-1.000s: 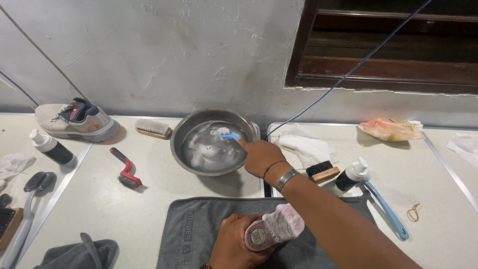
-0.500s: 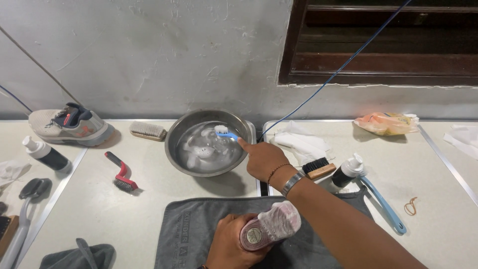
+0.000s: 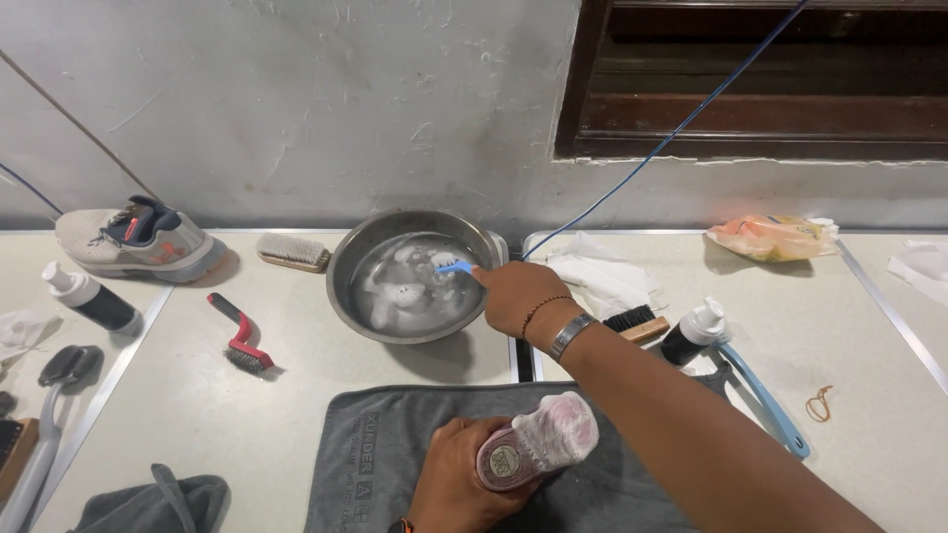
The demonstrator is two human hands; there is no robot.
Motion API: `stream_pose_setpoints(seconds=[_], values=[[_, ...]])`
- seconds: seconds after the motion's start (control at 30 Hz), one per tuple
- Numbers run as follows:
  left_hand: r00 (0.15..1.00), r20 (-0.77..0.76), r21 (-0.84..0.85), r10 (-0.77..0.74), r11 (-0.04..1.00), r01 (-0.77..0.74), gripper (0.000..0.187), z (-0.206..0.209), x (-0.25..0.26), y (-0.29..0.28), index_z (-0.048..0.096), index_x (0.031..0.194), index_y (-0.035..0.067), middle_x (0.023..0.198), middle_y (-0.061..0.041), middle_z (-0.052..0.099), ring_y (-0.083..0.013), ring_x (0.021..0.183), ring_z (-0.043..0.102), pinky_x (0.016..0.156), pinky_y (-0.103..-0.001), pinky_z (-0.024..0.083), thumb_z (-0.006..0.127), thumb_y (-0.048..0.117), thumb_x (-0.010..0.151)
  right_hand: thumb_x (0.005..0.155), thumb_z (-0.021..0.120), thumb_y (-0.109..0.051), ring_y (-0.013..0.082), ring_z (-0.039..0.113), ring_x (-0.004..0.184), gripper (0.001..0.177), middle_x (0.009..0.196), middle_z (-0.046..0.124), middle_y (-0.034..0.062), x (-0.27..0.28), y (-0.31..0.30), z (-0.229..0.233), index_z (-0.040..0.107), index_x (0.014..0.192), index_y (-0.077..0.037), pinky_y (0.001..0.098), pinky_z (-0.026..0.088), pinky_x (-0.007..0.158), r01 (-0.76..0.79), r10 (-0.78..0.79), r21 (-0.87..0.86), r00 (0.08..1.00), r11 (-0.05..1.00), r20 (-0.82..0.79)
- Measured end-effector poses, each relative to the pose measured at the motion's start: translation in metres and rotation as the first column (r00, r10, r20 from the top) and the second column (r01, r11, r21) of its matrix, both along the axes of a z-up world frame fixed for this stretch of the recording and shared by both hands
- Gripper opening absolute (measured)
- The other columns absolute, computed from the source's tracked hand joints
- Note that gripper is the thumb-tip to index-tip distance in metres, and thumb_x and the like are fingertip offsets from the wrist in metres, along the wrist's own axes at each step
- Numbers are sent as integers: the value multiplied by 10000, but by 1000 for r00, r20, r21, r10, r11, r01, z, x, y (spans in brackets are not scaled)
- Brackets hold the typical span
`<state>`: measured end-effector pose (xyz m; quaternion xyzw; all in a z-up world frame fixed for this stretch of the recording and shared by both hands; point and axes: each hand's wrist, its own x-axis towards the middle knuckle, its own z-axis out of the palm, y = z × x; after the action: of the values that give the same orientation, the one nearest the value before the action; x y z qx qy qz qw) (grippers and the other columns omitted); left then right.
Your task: The person applies cleaning foam to a pink slipper and scrubs the sole with a blue brush. They repeatedly dip the brush in a metal bowl of water and continue scrubbing the sole and upper fabric. The slipper is wiped with a gray towel and scrubbed again.
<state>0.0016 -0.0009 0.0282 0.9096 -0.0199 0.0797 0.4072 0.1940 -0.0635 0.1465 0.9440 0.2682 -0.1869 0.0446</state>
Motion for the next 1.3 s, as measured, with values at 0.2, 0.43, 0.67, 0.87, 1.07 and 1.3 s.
stream_pose_setpoints(seconds=[0.2,0.43,0.67,0.87,1.07,1.3], values=[[999,35,-23,1,1000,0,572,-5,0,1,743,1122,263,918,94,806,-223,862,696,906,-355,460,868,547,642,851,397,-58,289,647,756,874,853,691,86,2,-10,-6,234,1663,-338,402,509,588,30,-30,25,999,999,30],[1000,24,-12,-3,1000,3,476,-1,-3,1,723,995,271,825,105,774,-212,821,680,870,-341,470,884,540,636,952,425,-123,305,501,560,653,611,546,115,-18,-47,-19,429,1586,-280,476,377,501,-93,-76,543,957,835,280],[999,44,-22,-14,1000,15,472,-3,-1,-1,746,1018,267,858,98,798,-209,846,709,899,-345,464,880,513,638,978,367,-143,254,520,619,691,683,585,70,-38,-42,-34,330,1625,-381,414,391,525,78,-90,400,996,913,11],[995,89,-30,-47,998,49,519,6,0,4,740,1075,265,862,79,810,-222,795,708,802,-338,455,880,489,629,977,501,-116,240,483,547,610,597,504,59,-39,-52,-43,470,1565,-274,431,407,496,-171,-150,719,921,674,360],[998,61,-55,-15,998,18,461,12,0,-1,768,1033,256,864,88,837,-230,812,752,864,-341,469,810,506,647,994,439,-145,240,432,507,629,583,461,51,-31,-56,-69,398,1599,-313,428,352,439,-100,-111,585,943,805,314],[997,71,4,-23,1000,23,444,15,11,0,767,975,263,830,53,831,-268,764,749,755,-368,496,849,509,614,954,404,-85,279,435,525,720,613,490,101,-34,-67,-45,300,1644,-259,453,326,456,-65,-53,573,981,817,186]])
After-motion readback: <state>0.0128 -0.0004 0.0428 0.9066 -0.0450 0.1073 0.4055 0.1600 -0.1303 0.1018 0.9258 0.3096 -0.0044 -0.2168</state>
